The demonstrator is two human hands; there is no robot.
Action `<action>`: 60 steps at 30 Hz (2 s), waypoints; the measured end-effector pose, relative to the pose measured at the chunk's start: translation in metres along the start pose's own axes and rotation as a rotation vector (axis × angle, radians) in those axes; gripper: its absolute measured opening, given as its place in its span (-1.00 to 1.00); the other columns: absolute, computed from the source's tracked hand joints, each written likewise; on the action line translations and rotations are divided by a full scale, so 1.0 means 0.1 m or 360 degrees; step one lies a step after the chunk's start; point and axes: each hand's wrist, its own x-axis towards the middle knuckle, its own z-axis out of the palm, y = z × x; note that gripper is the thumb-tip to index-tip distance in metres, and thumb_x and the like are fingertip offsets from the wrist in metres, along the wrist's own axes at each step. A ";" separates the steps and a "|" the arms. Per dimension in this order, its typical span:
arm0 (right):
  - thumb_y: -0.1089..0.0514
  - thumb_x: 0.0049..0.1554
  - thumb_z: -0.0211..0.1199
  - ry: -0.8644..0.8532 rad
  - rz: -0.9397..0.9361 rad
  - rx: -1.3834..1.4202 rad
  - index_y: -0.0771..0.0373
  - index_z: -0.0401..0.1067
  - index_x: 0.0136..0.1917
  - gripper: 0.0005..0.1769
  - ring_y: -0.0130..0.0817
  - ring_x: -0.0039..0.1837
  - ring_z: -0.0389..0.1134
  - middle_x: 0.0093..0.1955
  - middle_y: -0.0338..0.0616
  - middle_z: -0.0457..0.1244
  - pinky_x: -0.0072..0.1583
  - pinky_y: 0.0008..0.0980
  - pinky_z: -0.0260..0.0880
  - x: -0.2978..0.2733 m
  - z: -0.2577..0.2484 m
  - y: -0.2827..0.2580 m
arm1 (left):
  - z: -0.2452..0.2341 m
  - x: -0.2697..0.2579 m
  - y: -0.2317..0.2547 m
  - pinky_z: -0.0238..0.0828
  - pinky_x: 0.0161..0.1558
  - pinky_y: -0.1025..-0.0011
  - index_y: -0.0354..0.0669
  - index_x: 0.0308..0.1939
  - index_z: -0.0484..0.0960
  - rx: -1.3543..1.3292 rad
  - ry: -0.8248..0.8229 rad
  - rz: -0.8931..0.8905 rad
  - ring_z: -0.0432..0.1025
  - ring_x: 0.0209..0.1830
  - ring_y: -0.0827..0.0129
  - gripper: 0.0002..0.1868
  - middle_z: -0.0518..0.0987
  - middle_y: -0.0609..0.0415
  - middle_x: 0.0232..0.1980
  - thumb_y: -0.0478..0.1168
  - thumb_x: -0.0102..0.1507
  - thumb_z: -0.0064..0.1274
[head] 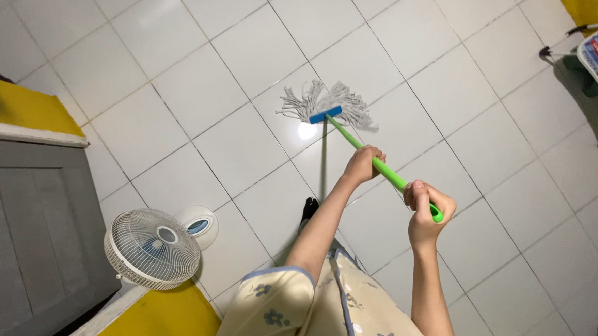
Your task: Mopping the tiled floor with a mop
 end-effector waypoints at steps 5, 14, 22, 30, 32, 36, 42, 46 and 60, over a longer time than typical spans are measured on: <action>0.37 0.26 0.06 -0.0152 -0.0019 0.0031 0.16 0.01 -0.61 -0.37 -0.32 -0.48 -0.07 -0.62 -0.18 -0.11 -0.30 -0.40 0.07 -0.11 0.15 -0.31 | -0.23 -0.43 0.12 0.48 -0.06 0.07 -0.08 -0.57 0.50 0.0034 0.0140 -0.0146 0.51 -0.23 -0.10 -0.67 0.56 -0.09 -0.44 -0.09 0.28 0.01; 0.31 0.21 0.12 -0.0639 0.0097 0.0092 0.16 0.13 -0.61 -0.43 -0.43 -0.46 -0.06 -0.63 -0.27 -0.06 -0.32 -0.47 0.06 -0.73 0.28 -0.68 | -0.46 -1.61 0.16 0.50 -0.02 0.08 -0.06 -0.54 0.51 0.0088 0.0590 -0.0358 0.54 -0.19 -0.08 -0.69 0.57 -0.09 -0.43 -0.12 0.30 0.06; 0.28 0.17 0.18 -0.1008 0.0173 0.0146 0.14 0.22 -0.62 -0.46 -0.46 -0.47 -0.02 -0.66 -0.32 0.01 -0.31 -0.50 0.10 -1.44 0.26 -0.78 | -0.56 -2.82 0.60 0.50 -0.02 -0.03 -0.21 -0.45 0.58 0.0041 0.0893 -0.0577 0.53 -0.17 -0.30 -0.77 0.58 -0.30 -0.40 -0.27 0.32 0.05; 0.28 0.13 0.18 -0.1380 0.0206 0.0299 0.17 0.33 -0.61 -0.53 -0.44 -0.46 0.05 -0.66 -0.27 0.09 -0.29 -0.44 0.18 -1.72 0.41 -0.66 | -0.52 -3.43 0.61 0.46 -0.16 0.01 -0.23 -0.52 0.54 0.0018 0.1128 -0.0912 0.56 -0.18 -0.25 -0.67 0.59 -0.31 -0.42 -0.18 0.33 -0.02; 0.28 0.13 0.18 -0.1483 0.0195 0.0289 0.17 0.33 -0.59 -0.55 -0.45 -0.43 0.06 -0.65 -0.28 0.09 -0.28 -0.43 0.19 -1.83 0.37 -0.59 | -0.48 -3.56 0.72 0.46 -0.15 0.06 -0.20 -0.54 0.51 -0.0025 0.1225 -0.0888 0.56 -0.20 -0.20 -0.66 0.56 -0.29 -0.44 -0.15 0.31 0.03; 0.24 0.16 0.22 -0.1712 0.0232 0.0233 0.15 0.28 -0.57 -0.53 -0.45 -0.38 0.04 -0.61 -0.28 0.07 -0.27 -0.40 0.17 -1.95 0.06 -0.57 | -0.26 -3.70 0.79 0.49 -0.16 0.22 -0.21 -0.53 0.44 0.0130 0.1266 -0.0712 0.55 -0.27 -0.14 -0.70 0.51 -0.24 -0.48 -0.24 0.29 0.09; 0.23 0.27 0.08 -0.1838 0.0144 0.0365 0.16 0.07 -0.51 -0.49 -0.53 -0.38 -0.11 -0.51 -0.36 -0.08 -0.27 -0.43 -0.13 -1.82 -0.50 -0.60 | 0.22 -3.62 0.55 0.27 -0.22 0.37 -0.01 -0.47 0.41 0.0141 0.1237 -0.0485 0.41 -0.35 0.28 -0.74 0.48 0.14 -0.43 -0.24 0.23 0.18; 0.28 0.25 0.08 -0.1847 0.0001 0.0373 0.20 0.11 -0.52 -0.49 -0.51 -0.39 -0.07 -0.51 -0.32 -0.03 -0.27 -0.41 -0.09 -1.72 -0.78 -0.39 | 0.42 -3.52 0.29 0.30 -0.19 0.35 -0.01 -0.53 0.48 0.0108 0.1092 -0.0663 0.46 -0.32 0.24 -0.69 0.54 0.11 -0.42 -0.11 0.27 0.20; 0.20 0.22 0.22 -0.2032 0.0026 0.0244 0.17 0.24 -0.51 -0.53 -0.43 -0.32 0.07 -0.51 -0.17 0.14 -0.18 -0.37 0.16 -1.75 -0.50 -0.48 | -0.07 -3.59 0.00 0.08 0.53 0.06 0.12 -0.25 0.77 0.0649 0.0264 -0.1297 0.54 0.20 -0.02 -0.84 0.73 -0.06 -0.09 -0.09 0.11 0.21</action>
